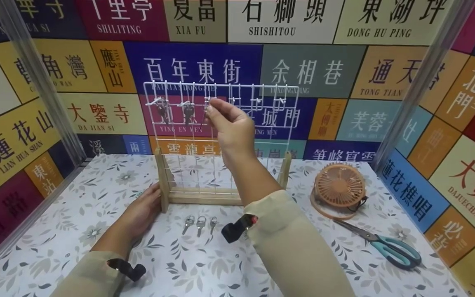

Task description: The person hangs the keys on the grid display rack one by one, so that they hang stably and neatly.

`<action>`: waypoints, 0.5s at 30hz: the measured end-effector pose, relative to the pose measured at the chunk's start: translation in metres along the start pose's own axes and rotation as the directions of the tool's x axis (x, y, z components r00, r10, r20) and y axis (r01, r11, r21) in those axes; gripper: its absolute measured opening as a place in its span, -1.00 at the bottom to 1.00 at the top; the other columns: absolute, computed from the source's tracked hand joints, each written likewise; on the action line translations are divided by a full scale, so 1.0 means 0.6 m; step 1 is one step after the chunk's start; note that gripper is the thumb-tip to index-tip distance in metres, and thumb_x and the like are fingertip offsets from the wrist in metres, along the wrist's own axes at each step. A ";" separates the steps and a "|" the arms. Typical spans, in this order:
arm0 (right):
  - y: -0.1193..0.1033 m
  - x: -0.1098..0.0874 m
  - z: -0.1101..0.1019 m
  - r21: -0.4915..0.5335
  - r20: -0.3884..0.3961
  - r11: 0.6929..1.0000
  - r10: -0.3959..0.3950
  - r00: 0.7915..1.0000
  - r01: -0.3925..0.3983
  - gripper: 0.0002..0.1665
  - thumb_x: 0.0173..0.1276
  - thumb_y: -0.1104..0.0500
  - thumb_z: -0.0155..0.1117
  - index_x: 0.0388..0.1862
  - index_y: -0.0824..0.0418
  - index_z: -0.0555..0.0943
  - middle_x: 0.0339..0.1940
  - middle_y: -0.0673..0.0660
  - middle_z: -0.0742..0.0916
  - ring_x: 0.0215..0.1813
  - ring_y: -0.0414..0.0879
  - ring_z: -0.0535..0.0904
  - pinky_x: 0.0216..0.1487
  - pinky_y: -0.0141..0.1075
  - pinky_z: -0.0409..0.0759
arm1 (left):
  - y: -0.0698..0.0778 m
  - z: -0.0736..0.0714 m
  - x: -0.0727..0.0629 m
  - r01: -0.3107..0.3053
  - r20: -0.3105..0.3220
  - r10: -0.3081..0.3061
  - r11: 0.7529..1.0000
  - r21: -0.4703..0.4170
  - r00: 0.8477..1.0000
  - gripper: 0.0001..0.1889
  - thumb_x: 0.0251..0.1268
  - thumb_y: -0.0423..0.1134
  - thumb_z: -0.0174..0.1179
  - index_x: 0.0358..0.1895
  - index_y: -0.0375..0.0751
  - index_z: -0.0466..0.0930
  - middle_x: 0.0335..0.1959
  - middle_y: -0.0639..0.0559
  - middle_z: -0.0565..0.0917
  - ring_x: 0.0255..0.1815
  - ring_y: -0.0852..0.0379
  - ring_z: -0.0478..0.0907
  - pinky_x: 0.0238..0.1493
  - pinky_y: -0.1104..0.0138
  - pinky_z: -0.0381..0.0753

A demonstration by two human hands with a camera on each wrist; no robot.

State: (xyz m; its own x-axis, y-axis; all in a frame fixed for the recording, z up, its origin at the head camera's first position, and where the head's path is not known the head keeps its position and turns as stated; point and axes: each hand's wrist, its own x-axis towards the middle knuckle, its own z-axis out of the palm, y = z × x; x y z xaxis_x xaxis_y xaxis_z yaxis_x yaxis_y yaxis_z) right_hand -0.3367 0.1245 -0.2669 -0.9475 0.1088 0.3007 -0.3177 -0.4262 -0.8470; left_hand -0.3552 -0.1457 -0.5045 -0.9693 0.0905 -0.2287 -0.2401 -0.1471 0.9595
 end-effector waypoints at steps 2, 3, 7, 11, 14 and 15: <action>0.002 0.004 0.003 0.009 -0.025 1.000 0.008 1.000 -0.008 -0.61 0.51 0.33 0.38 0.28 0.37 0.68 0.03 0.16 0.76 -0.01 -0.05 0.78 0.21 -0.33 0.79 | 0.000 0.000 0.000 0.000 0.002 0.000 1.000 -0.005 1.000 -0.47 0.72 0.08 0.02 0.65 0.36 0.29 0.74 0.22 0.24 0.81 0.09 0.04 0.84 0.10 0.00; 0.003 0.006 0.004 0.016 -0.036 1.000 0.012 0.999 -0.012 -0.60 0.51 0.33 0.38 0.29 0.37 0.67 0.04 0.16 0.76 -0.01 -0.05 0.78 0.20 -0.34 0.79 | 0.000 -0.001 0.001 -0.003 0.004 0.003 1.000 -0.007 1.000 -0.46 0.73 0.08 0.02 0.65 0.35 0.29 0.75 0.21 0.23 0.82 0.09 0.03 0.84 0.09 -0.01; 0.007 0.014 0.008 0.042 -0.061 0.999 0.017 0.998 -0.014 -0.58 0.50 0.34 0.39 0.30 0.39 0.66 -0.02 0.13 0.77 -0.07 -0.09 0.78 0.14 -0.36 0.81 | -0.002 -0.001 0.002 -0.012 0.007 0.012 1.000 -0.021 1.000 -0.45 0.74 0.05 0.01 0.67 0.31 0.27 0.75 0.20 0.23 0.81 0.09 0.04 0.84 0.10 0.00; 0.012 0.019 0.008 0.053 -0.068 0.999 0.007 0.998 -0.004 -0.62 0.49 0.37 0.39 0.25 0.40 0.68 -0.06 0.11 0.77 -0.12 -0.11 0.77 0.11 -0.37 0.81 | -0.004 0.000 0.003 -0.052 0.022 0.053 0.998 -0.036 0.998 -0.43 0.76 -0.02 -0.02 0.71 0.17 0.21 0.77 0.10 0.19 0.82 0.03 0.02 0.84 0.10 -0.02; 0.014 0.021 0.005 0.049 -0.072 0.999 0.005 0.997 -0.002 -0.62 0.49 0.38 0.38 0.25 0.41 0.68 -0.04 0.14 0.76 -0.11 -0.09 0.77 0.09 -0.37 0.82 | -0.004 0.001 0.004 -0.061 0.024 0.062 0.998 -0.033 0.998 -0.42 0.76 -0.04 -0.02 0.72 0.13 0.19 0.78 0.07 0.17 0.82 0.02 0.01 0.84 0.09 -0.02; 0.014 0.020 0.005 0.048 -0.074 0.999 0.007 0.997 -0.003 -0.61 0.49 0.38 0.38 0.25 0.41 0.67 -0.02 0.15 0.76 -0.11 -0.09 0.78 0.10 -0.37 0.82 | -0.004 0.001 0.004 -0.053 0.020 0.054 0.998 -0.028 0.998 -0.42 0.76 -0.03 -0.01 0.71 0.16 0.20 0.77 0.09 0.18 0.82 0.02 0.01 0.84 0.09 -0.01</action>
State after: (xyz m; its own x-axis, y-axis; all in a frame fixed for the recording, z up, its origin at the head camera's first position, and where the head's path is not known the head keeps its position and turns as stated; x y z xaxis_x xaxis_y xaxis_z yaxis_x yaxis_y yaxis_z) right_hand -0.3509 0.1197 -0.2694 -0.9497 0.1717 0.2619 -0.3126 -0.4695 -0.8257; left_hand -0.3571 -0.1444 -0.5075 -0.9796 0.1022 -0.1731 -0.1894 -0.1793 0.9654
